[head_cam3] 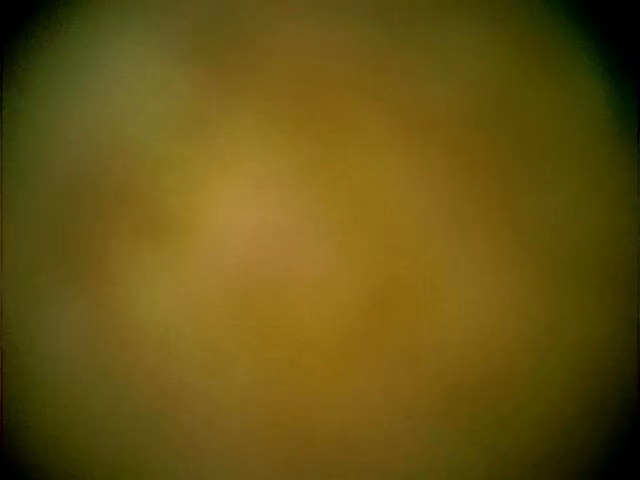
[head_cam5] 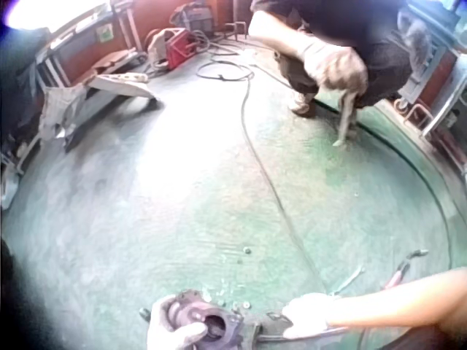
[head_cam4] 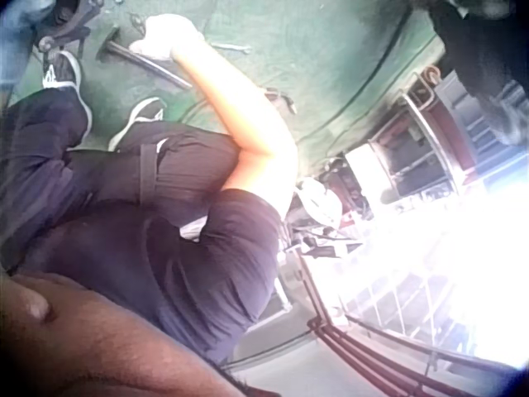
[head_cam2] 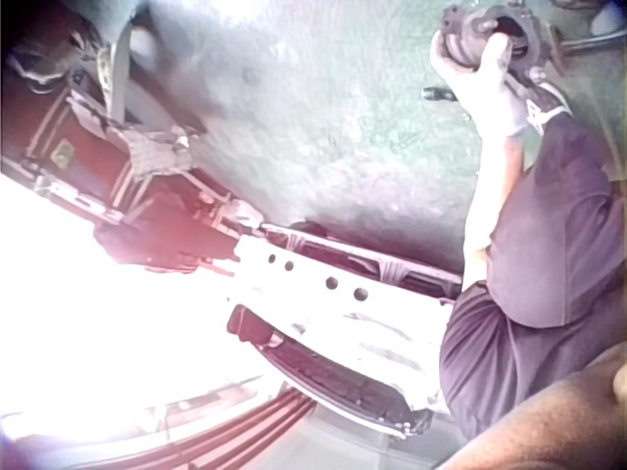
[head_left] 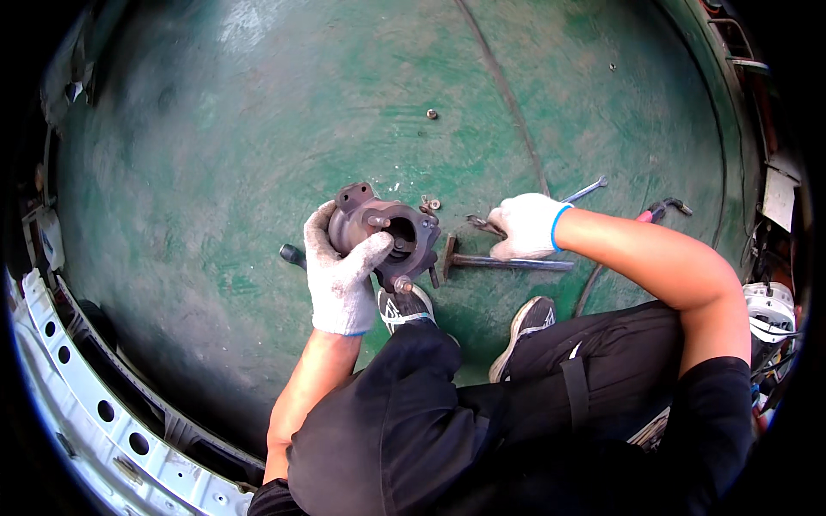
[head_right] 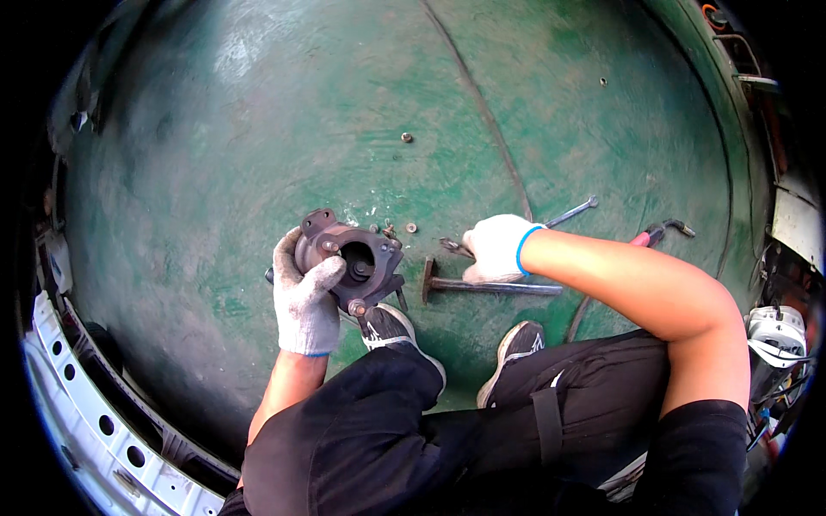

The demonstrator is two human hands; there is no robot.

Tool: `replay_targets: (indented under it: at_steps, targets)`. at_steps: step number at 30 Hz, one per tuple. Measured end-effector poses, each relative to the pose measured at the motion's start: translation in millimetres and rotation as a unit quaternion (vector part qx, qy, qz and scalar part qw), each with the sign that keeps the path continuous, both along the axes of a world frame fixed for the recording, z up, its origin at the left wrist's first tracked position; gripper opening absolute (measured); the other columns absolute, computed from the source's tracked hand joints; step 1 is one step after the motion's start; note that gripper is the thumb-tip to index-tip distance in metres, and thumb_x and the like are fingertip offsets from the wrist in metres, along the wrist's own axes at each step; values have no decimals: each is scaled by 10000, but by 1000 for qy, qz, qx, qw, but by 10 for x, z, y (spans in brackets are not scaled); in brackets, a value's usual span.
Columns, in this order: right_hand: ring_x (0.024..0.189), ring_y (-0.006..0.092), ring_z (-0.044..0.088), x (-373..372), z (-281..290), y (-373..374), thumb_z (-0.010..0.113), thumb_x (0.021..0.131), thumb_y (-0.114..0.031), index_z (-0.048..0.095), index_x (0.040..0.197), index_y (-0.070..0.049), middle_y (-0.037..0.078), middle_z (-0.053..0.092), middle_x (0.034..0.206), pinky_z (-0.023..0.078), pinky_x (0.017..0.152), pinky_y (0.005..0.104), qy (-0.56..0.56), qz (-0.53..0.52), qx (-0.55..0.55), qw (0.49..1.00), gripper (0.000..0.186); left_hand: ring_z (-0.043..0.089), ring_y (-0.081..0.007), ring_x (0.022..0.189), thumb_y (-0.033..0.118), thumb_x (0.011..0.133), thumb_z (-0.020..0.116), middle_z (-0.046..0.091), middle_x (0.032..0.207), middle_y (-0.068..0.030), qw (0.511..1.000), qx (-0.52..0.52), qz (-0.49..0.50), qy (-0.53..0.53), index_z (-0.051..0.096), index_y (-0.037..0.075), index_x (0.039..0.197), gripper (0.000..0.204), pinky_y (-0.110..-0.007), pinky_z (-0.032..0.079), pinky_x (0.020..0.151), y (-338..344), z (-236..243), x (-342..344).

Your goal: The person sits on the floor and welds a metal part using a welding torch, creating bright sparks. They pause to inspect the part and use a wrench to tighten bolts before resuming welding. The person repeats this cycle of welding and tightening throughout the clip.

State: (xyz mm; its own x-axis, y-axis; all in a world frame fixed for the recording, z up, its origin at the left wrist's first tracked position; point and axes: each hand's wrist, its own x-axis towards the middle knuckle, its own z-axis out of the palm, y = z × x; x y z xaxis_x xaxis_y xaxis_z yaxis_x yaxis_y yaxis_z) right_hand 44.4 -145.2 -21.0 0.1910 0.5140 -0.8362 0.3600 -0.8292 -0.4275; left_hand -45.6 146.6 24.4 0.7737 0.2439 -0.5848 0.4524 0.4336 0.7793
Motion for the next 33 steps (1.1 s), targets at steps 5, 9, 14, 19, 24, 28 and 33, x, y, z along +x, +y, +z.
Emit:
replay_targets:
  at_steps: [5, 9, 14, 19, 24, 28, 33]
  targets:
    - [862, 421, 741, 1, 593, 291, 706, 922, -375, 723, 1041, -95, 211, 699, 844, 596, 766, 535, -211, -114, 271, 932, 305, 669, -276, 1253, 57, 798, 932, 625, 1388, -170, 1000, -7, -8, 3, 450, -15, 1506, 860, -433, 584, 1092, -19, 25, 1]
    - [775, 426, 746, -87, 920, 591, 721, 898, -308, 700, 1242, -128, 202, 740, 864, 599, 698, 542, -118, -63, 268, 954, 389, 668, -282, 1256, 68, 801, 926, 630, 1381, -175, 1000, -25, -15, 0, 445, -18, 1512, 863, -442, 582, 1099, -95, 88, 26]
    - [820, 456, 754, -234, 811, 578, 714, 890, -266, 657, 1361, -77, 238, 748, 868, 601, 738, 559, -82, -147, 240, 956, 510, 667, -291, 1259, 72, 806, 919, 625, 1391, -187, 999, -26, -34, 7, 440, -22, 1513, 859, -459, 583, 1104, -194, 144, -14]
    - [893, 477, 758, -159, 946, 565, 674, 909, -209, 670, 1274, -36, 251, 770, 935, 593, 800, 575, -15, -105, 208, 972, 404, 668, -302, 1261, 60, 802, 917, 616, 1404, -194, 998, -43, -48, 18, 437, -32, 1508, 858, -465, 589, 1102, -229, 158, -98]
    - [918, 489, 753, -255, 853, 556, 636, 950, -181, 653, 1225, 30, 271, 767, 958, 587, 796, 577, -19, -103, 203, 974, 347, 669, -306, 1267, 43, 794, 917, 617, 1406, -196, 997, -40, -67, 18, 446, -35, 1502, 854, -461, 595, 1096, -272, 144, -115]
    - [934, 487, 757, -405, 810, 514, 596, 1000, -178, 650, 1254, 31, 286, 762, 960, 587, 795, 579, -19, -137, 214, 967, 334, 666, -297, 1267, 53, 791, 927, 623, 1399, -188, 995, -25, -90, 15, 467, -34, 1490, 841, -452, 585, 1104, -278, 167, -121]
    - [923, 488, 759, -446, 856, 478, 637, 976, -211, 630, 1327, 55, 297, 763, 949, 595, 807, 574, -66, -132, 202, 968, 440, 659, -285, 1273, 77, 787, 943, 631, 1394, -175, 995, 20, -92, 10, 480, -34, 1485, 845, -433, 565, 1118, -250, 141, -83]
